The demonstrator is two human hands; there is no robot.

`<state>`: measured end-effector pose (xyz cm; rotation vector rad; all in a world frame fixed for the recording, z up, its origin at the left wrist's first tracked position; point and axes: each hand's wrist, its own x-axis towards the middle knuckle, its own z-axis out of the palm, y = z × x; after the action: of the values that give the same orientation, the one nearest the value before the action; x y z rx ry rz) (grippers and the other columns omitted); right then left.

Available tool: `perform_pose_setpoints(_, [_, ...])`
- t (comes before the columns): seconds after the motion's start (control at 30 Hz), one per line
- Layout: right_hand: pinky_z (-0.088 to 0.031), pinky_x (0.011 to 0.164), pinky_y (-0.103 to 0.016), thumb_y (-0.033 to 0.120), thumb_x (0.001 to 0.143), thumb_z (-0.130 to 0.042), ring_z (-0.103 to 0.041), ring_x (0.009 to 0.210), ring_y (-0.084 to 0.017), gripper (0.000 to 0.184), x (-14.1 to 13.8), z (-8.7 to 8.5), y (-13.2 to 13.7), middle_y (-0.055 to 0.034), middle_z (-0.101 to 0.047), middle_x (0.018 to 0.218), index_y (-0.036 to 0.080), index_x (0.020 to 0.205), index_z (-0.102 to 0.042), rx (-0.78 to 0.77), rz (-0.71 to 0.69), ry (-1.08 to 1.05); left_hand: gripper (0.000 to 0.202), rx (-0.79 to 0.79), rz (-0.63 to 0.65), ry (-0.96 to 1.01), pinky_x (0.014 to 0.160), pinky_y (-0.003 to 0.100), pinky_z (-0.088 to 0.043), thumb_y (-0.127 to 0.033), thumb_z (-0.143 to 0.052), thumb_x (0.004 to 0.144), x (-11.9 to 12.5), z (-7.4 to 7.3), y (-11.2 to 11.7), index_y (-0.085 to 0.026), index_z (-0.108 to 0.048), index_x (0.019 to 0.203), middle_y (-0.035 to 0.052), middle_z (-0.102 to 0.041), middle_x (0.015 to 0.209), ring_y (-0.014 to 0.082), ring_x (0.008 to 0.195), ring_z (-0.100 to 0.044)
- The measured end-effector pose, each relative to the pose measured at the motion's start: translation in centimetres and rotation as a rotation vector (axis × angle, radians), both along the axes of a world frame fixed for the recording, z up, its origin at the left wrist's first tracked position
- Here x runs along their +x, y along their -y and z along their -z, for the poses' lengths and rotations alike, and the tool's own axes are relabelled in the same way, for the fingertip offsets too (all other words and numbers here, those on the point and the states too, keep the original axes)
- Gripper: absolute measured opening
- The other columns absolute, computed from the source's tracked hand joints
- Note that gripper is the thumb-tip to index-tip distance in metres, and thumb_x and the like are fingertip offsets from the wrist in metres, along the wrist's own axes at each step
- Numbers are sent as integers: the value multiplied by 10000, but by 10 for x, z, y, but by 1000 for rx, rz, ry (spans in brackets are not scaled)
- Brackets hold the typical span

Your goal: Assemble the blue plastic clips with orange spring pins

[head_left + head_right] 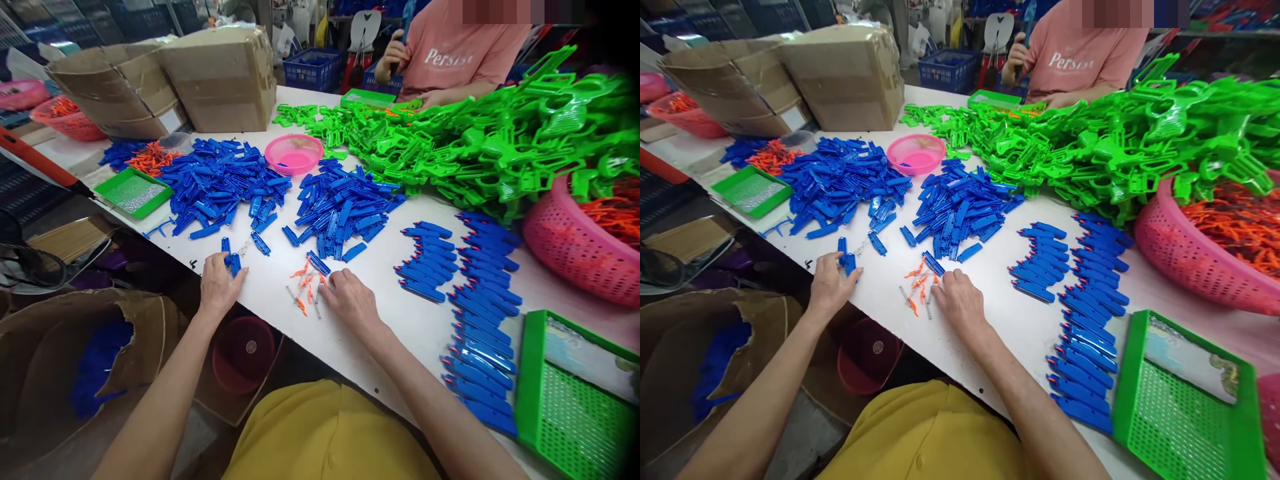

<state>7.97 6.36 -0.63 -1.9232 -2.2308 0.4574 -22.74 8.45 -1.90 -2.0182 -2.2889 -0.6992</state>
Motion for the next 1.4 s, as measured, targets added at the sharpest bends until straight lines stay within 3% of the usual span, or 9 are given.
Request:
perform_pose_setpoints(0.17, [-378,651,-288,244,988,-390,-598,911,-194,217,-16,-3,-5,-70,-647,994,218,922,-594,-32,16,9,370,-36,11,-62,968,491,-464,-431,-598,845,-1,1,5,-171,-543,1102,160,-610,1098,344,1101,-567])
perform_pose_setpoints(0.33, [-385,652,-292,367,1003,-409,-604,942,-210,233,-21,-4,-10,-83,-636,1055,211,1018,-581,-22,39,0,307,-57,70,-44,959,458,-466,-368,-523,891,1,2,11,-180,-570,1128,145,-642,1103,327,1088,-571])
perform_pose_setpoints(0.43, [-378,642,-291,312,980,-455,-599,969,-219,170,-22,-3,-13,-91,-628,1068,205,1001,-585,-8,32,-4,363,-35,113,-4,970,444,-465,-342,-513,894,2,3,18,-161,-554,1206,150,-638,1136,314,1093,-571])
perform_pose_setpoints(0.67, [-392,672,-302,250,950,-479,-587,933,-215,137,8,7,-5,-69,-638,969,219,905,-605,71,11,-82,263,-52,115,-8,971,482,-451,-369,-515,879,-1,-1,28,-171,-631,1010,158,-654,1066,340,1068,-576])
perform_pose_setpoints(0.83, [-443,740,-318,269,940,-481,-601,887,-212,140,28,19,20,-74,-649,911,204,895,-596,149,9,-187,281,-112,54,286,858,379,-490,-392,-570,854,8,-18,42,-206,-615,1059,73,-692,1003,264,947,-633])
perform_pose_setpoints(1.0, [-475,667,-289,338,950,-520,-598,732,-160,141,48,11,52,-28,-654,860,219,943,-596,240,84,-447,290,-306,267,690,811,305,-472,-413,-635,857,47,-36,67,-223,-648,1076,23,-692,1002,195,877,-624])
perform_pose_setpoints(1.17, [-485,687,-304,274,938,-556,-598,749,-160,64,54,-9,75,-25,-639,850,223,946,-594,338,80,-556,282,-508,479,964,709,261,-455,-316,-619,871,104,-35,79,-218,-683,1128,48,-661,1033,160,824,-601])
perform_pose_setpoints(1.3, [-490,708,-304,212,940,-551,-602,787,-159,40,52,-18,84,-32,-638,867,218,955,-588,391,21,-556,338,-678,488,1162,567,235,-405,-319,-675,817,143,-31,80,-198,-670,1132,11,-623,833,103,609,-514])
perform_pose_setpoints(1.4, [-495,706,-305,201,939,-554,-608,789,-162,42,52,-19,89,-32,-642,853,218,944,-591,416,19,-569,324,-755,432,1293,560,229,-410,-350,-727,771,164,-32,78,-163,-677,1031,-17,-586,655,106,568,-518])
